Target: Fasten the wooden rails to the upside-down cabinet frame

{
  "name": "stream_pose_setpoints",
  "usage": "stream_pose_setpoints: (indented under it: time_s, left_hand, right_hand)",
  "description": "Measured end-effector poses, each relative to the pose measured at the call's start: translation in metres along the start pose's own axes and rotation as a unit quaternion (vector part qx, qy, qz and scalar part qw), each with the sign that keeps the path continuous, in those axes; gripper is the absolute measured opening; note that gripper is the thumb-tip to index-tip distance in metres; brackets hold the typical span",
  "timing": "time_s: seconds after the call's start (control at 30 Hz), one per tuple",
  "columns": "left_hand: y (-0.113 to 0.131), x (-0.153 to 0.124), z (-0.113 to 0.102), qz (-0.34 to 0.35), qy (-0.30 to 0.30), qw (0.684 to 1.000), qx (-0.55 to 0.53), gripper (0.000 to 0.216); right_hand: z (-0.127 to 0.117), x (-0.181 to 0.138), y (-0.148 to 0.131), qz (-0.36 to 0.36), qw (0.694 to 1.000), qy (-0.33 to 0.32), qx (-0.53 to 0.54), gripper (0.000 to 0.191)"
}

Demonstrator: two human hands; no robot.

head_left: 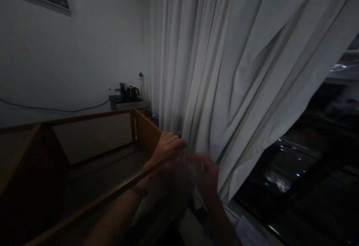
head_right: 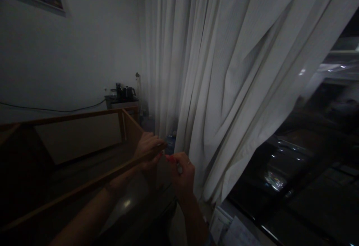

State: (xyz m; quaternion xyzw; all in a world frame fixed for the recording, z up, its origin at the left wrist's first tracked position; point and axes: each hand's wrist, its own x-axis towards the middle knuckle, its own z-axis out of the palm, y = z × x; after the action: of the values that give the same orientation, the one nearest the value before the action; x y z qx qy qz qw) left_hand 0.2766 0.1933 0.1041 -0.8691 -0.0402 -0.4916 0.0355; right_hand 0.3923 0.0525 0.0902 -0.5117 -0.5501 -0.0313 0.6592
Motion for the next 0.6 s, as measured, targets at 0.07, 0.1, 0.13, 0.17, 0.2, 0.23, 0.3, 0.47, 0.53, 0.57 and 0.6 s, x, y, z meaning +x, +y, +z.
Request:
stream_pose_setpoints:
  time_s: [0.07,0.1,0.13,0.17,0.2,0.23,0.3,0.47,0.53,0.57,0.6]
  left_hand:
    - [0.0,0.0,0.0,0.002,0.0,1.0,0.0,0.023]
    - [0.0,0.001,-0.001,0.004,0.003,1.0,0.001,0.023]
    - [0.0,0.001,-0.001,0.007,0.006,1.0,0.002,0.023]
    - [0.0,0.001,-0.001,0.009,0.009,1.0,0.002,0.023]
    - [0.0,0.002,-0.001,0.01,0.011,1.0,0.002,0.023]
    - [0.001,0.002,-0.001,0.012,0.013,1.0,0.001,0.023]
    - [0.001,0.002,0.0,0.01,0.013,1.0,-0.001,0.023]
    - [0.002,0.002,-0.002,0.005,0.007,1.0,-0.007,0.024]
    - [0.002,0.002,-0.002,0.003,0.006,1.0,-0.005,0.024]
    - [0.001,0.001,-0.002,0.003,0.008,1.0,-0.003,0.024]
    - [0.001,0.001,-0.001,0.004,0.009,1.0,0.0,0.024]
  right_hand:
    - [0.007,-0.002,-0.002,0.081,0.994,0.014,0.067,0.035]
    - [0.009,-0.003,-0.003,0.122,0.986,0.018,0.11,0.034]
    - [0.012,-0.004,-0.004,0.16,0.975,0.023,0.153,0.035]
    - [0.014,-0.006,-0.005,0.191,0.963,0.026,0.19,0.038]
    - [0.015,-0.007,-0.006,0.213,0.952,0.027,0.217,0.042]
    - [0.015,-0.007,-0.008,0.23,0.943,0.027,0.238,0.045]
    - [0.014,-0.008,-0.01,0.253,0.931,0.019,0.263,0.045]
    - [0.008,-0.006,-0.008,0.25,0.934,-0.028,0.254,0.036]
    - [0.006,-0.005,-0.003,0.196,0.961,-0.027,0.191,0.031]
    - [0.004,-0.005,0.0,0.152,0.978,-0.014,0.143,0.028]
    - [0.001,-0.004,0.003,0.097,0.991,0.005,0.087,0.024]
